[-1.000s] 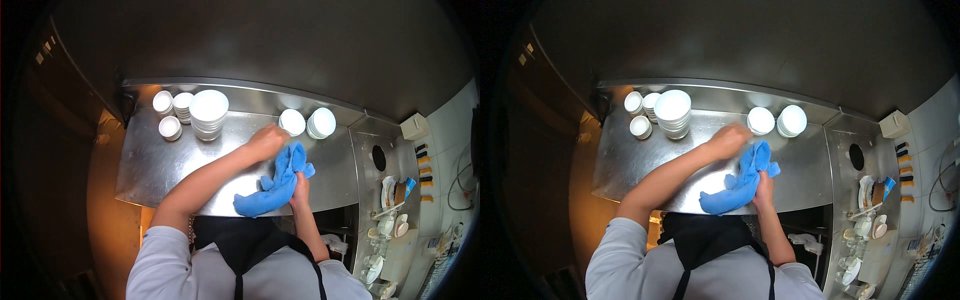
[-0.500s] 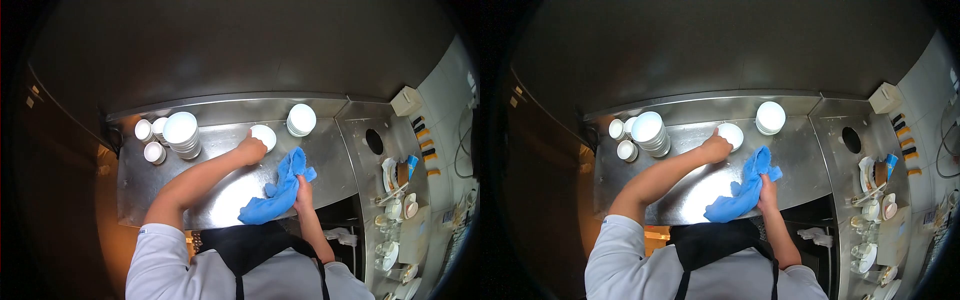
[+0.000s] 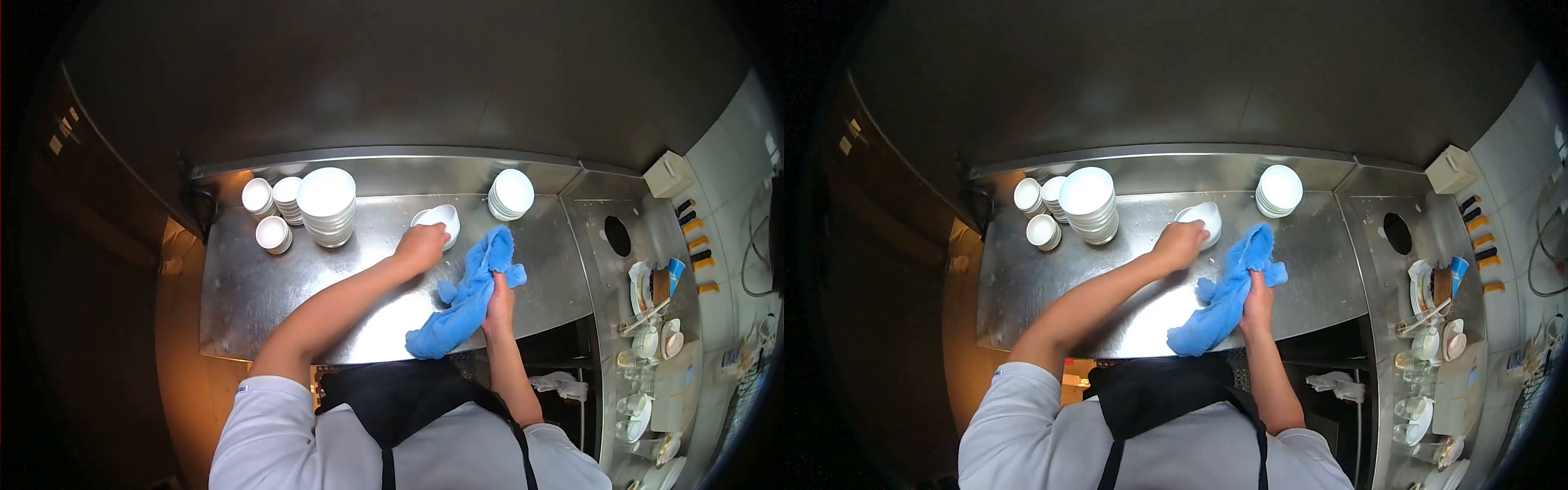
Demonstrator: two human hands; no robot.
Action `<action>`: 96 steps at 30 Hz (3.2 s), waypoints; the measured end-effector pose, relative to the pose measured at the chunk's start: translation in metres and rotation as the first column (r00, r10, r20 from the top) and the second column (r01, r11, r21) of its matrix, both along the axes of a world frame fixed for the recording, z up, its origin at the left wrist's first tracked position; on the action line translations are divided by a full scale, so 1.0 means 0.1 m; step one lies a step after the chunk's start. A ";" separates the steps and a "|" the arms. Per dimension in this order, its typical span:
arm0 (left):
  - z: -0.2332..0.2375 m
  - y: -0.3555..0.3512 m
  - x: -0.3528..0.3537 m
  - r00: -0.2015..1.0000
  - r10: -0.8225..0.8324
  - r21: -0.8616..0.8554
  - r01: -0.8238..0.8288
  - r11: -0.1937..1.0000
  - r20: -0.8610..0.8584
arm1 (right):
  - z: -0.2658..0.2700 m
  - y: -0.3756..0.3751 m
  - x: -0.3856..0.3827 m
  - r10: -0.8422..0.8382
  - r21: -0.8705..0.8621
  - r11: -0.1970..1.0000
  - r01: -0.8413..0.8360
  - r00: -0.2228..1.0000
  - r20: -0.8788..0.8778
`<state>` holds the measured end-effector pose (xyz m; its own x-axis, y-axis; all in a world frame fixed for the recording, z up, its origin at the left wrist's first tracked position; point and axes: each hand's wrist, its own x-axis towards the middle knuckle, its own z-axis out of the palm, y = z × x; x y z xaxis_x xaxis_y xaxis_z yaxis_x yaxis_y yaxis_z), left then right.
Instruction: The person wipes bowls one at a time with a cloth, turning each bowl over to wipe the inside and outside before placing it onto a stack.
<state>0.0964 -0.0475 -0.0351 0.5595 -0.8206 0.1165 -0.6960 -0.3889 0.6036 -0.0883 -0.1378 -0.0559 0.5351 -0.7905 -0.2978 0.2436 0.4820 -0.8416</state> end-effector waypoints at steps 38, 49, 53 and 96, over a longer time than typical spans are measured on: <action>0.25 0.83 -0.69 0.709 -0.093 -0.573 -0.476 0.667 -0.699 | 0.63 0.50 0.55 0.530 -0.285 0.800 -0.528 0.845 -0.078; 0.21 0.84 -0.33 -0.004 -0.419 -0.335 -0.595 0.731 -0.908 | 0.47 0.16 0.67 0.526 -0.869 -0.424 -0.256 0.711 -0.466; 0.30 0.84 -0.32 0.293 -0.297 -0.417 -0.600 0.683 -0.909 | 0.36 0.48 0.60 0.587 -0.876 -0.001 -0.483 0.709 -0.391; 0.14 1.05 -0.40 0.079 -0.530 -0.388 -0.772 0.503 -0.844 | 0.32 0.39 0.69 0.752 -0.872 -0.094 -0.480 0.540 -0.378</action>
<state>0.0563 0.0579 -0.0215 0.7513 -0.6299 -0.1969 0.6259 0.5855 0.5152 -0.0195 -0.0986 -0.0243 0.8744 0.2822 0.3946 0.4819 -0.4110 -0.7739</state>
